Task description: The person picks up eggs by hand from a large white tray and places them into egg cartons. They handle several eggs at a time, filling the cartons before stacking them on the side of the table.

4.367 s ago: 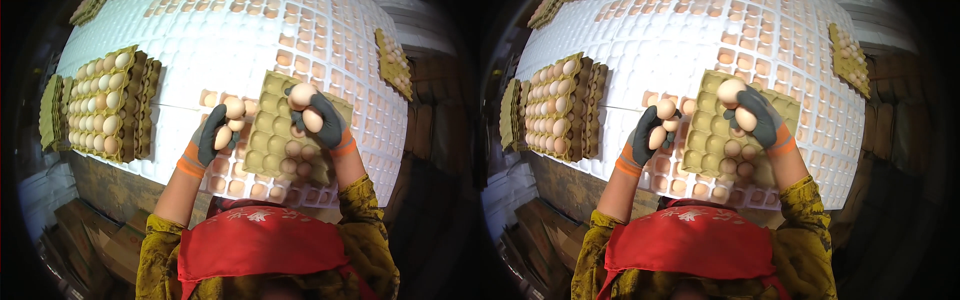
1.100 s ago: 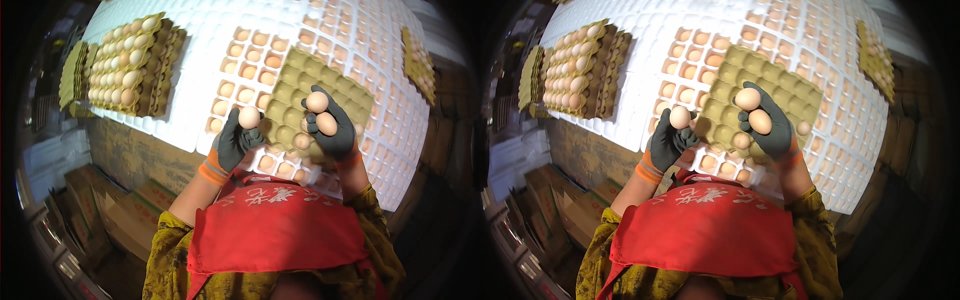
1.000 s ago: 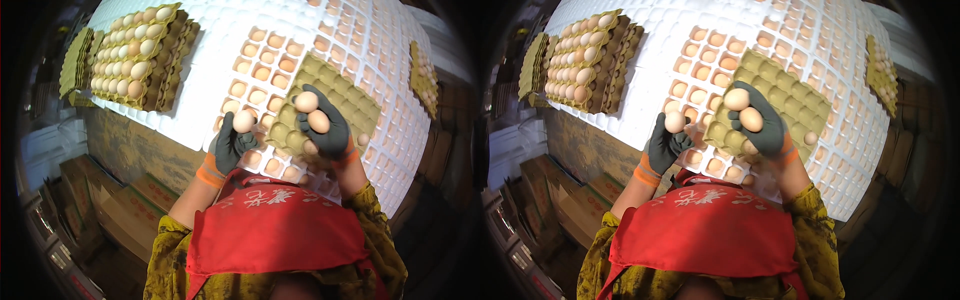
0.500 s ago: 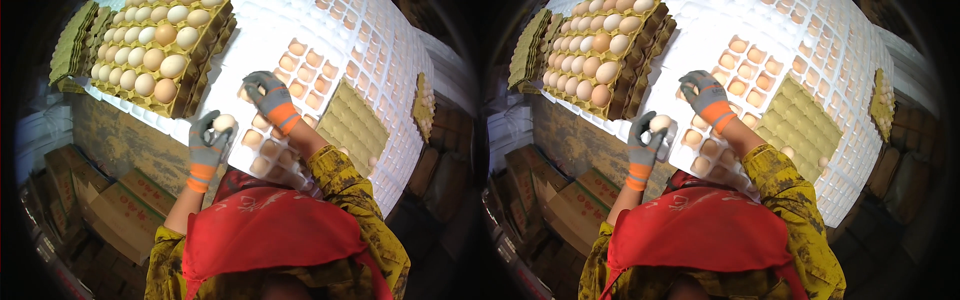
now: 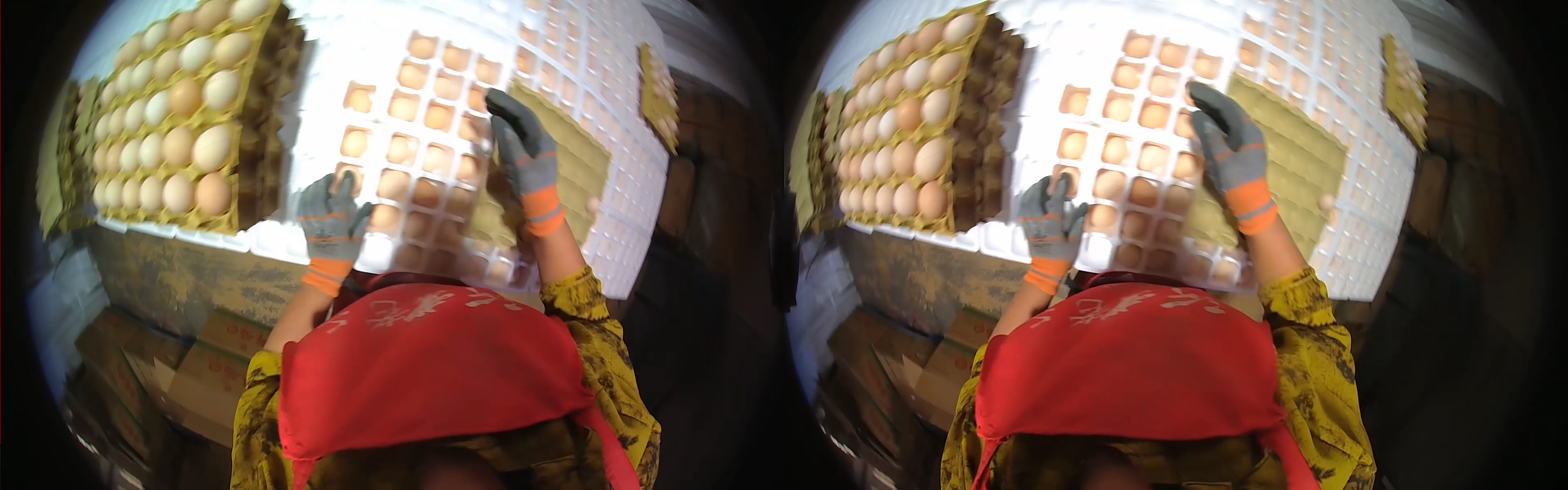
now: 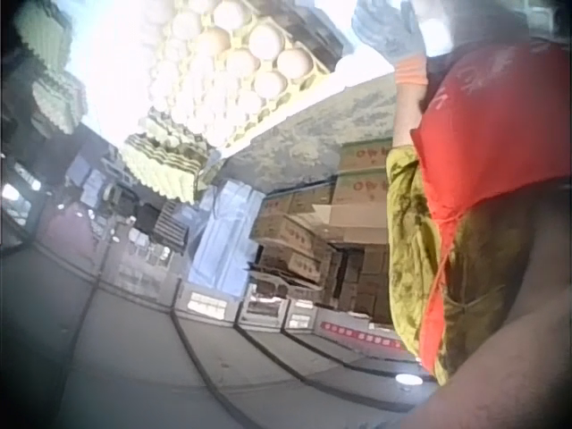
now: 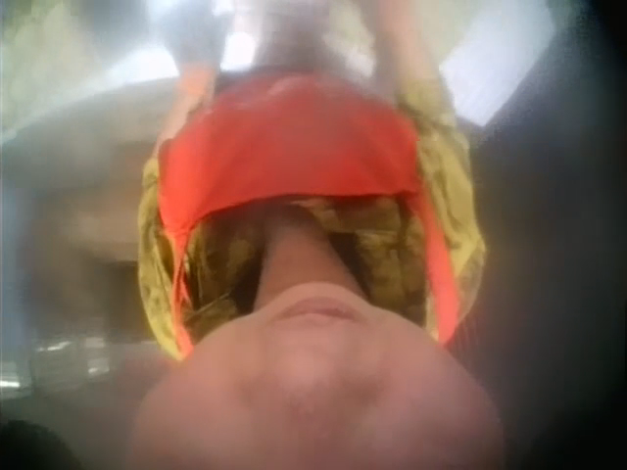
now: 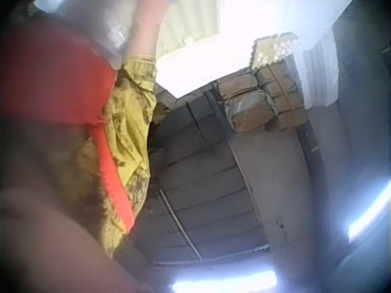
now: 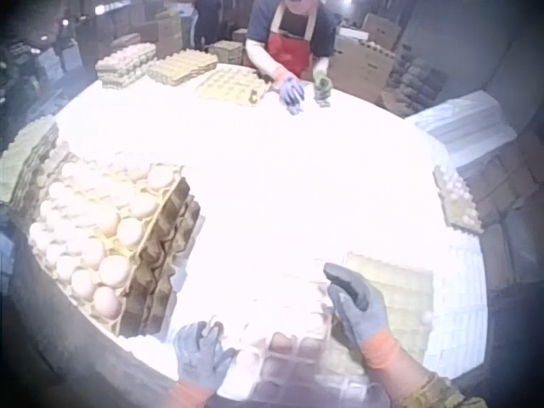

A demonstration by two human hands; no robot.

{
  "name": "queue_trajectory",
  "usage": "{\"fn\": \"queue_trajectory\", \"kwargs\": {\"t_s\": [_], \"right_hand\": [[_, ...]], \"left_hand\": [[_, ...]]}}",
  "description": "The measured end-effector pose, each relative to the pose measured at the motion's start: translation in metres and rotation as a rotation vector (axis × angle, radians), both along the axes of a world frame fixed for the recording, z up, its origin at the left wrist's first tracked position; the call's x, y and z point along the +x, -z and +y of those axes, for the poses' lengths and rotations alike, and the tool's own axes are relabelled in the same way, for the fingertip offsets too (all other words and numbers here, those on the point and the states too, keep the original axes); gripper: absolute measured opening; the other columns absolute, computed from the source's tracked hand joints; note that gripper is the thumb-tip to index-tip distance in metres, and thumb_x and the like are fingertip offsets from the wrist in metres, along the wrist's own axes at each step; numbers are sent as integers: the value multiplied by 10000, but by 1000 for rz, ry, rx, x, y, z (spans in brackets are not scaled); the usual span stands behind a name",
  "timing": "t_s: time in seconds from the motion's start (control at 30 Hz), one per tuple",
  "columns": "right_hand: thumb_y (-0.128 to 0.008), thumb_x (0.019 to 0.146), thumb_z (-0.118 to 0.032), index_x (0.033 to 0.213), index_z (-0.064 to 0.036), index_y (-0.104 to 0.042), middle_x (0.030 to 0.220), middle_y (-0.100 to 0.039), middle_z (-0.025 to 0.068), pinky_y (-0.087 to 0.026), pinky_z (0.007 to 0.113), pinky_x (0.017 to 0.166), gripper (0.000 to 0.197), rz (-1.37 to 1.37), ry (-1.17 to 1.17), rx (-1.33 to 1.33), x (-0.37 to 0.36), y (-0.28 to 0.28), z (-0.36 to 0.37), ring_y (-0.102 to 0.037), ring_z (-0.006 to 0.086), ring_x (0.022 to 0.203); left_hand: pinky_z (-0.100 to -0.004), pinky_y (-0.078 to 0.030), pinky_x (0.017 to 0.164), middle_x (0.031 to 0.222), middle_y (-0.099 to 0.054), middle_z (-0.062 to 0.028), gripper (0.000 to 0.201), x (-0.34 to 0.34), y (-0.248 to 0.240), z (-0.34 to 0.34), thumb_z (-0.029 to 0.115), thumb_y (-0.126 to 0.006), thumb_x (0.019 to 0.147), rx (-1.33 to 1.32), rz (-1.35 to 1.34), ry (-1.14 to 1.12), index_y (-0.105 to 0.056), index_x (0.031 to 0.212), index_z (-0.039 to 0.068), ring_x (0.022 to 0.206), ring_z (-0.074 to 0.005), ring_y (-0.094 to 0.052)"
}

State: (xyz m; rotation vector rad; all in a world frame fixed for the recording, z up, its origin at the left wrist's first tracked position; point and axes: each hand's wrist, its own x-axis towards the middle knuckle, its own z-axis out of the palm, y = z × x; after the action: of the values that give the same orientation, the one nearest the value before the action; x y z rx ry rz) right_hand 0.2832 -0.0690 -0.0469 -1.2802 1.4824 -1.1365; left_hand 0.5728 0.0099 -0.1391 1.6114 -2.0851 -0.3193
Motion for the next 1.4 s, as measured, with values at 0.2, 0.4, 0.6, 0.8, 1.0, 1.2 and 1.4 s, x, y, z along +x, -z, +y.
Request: {"fn": "queue_trajectory", "kwargs": {"t_s": [0.2, 0.4, 0.6, 0.8, 1.0, 1.2, 1.4], "right_hand": [[-634, 987, -94, 1320, 20, -619, 1241, -673, 113, -526, 298, 964, 352, 124, 315, 115, -126, -39, 97, -634, 148, 1067], [-766, 845, -71, 1219, -63, -682, 1044, -689, 67, -547, 312, 754, 383, 403, 6, 196, -127, -24, 174, -644, 175, 826], [-783, 779, -145, 1159, -91, -663, 1032, -657, 130, -514, 431, 857, 402, 824, -77, -37, -108, 6, 176, -615, 341, 980], [-776, 859, -102, 1317, 20, -594, 1172, -673, 86, -526, 292, 919, 507, -418, 149, 283, -159, -7, 194, -643, 148, 1050], [-679, 918, -79, 1391, 53, -519, 1204, -660, 99, -524, 283, 919, 517, -547, 146, 337, -181, -13, 194, -629, 145, 1076], [-521, 979, 8, 1419, 41, -489, 1293, -589, 124, -536, 310, 910, 443, -207, -39, 219, -184, -6, 193, -608, 174, 1120], [-584, 953, 36, 1437, 17, -459, 1208, -617, 108, -545, 295, 867, 500, -380, -82, 286, -160, -16, 176, -625, 151, 1034]], "left_hand": [[-521, -423, 1004, 1314, -550, -210, 563, -5, -17, -8, 125, -726, 840, -47, 50, 6, -592, 1384, 67, 1189, -410, -510], [-427, -474, 1023, 1287, -609, -162, 461, -86, -52, -9, 19, -685, 862, 109, 346, 355, -622, 1319, 34, 1239, -344, -555], [-452, -458, 995, 1256, -615, -148, 503, -186, -77, 7, 115, -762, 818, 25, 253, 587, -638, 1305, 98, 1156, -352, -579], [-457, -425, 1027, 1280, -613, -133, 526, -243, -71, 5, 148, -747, 804, -22, 21, 654, -628, 1315, 121, 1181, -335, -560], [-404, -456, 978, 1145, -661, -83, 582, -258, -82, 1, 176, -774, 786, 15, 42, 563, -600, 1338, 114, 1054, -269, -607], [-272, -504, 713, 961, -659, -41, 354, -234, -96, 14, 348, -557, 1038, 1194, 1292, 58, -623, 1256, 77, 799, -130, -595], [-247, -527, 652, 869, -661, -61, 348, -202, -86, 23, 390, -512, 1070, 1450, 1830, 109, -634, 1120, 67, 721, -148, -625]]}}
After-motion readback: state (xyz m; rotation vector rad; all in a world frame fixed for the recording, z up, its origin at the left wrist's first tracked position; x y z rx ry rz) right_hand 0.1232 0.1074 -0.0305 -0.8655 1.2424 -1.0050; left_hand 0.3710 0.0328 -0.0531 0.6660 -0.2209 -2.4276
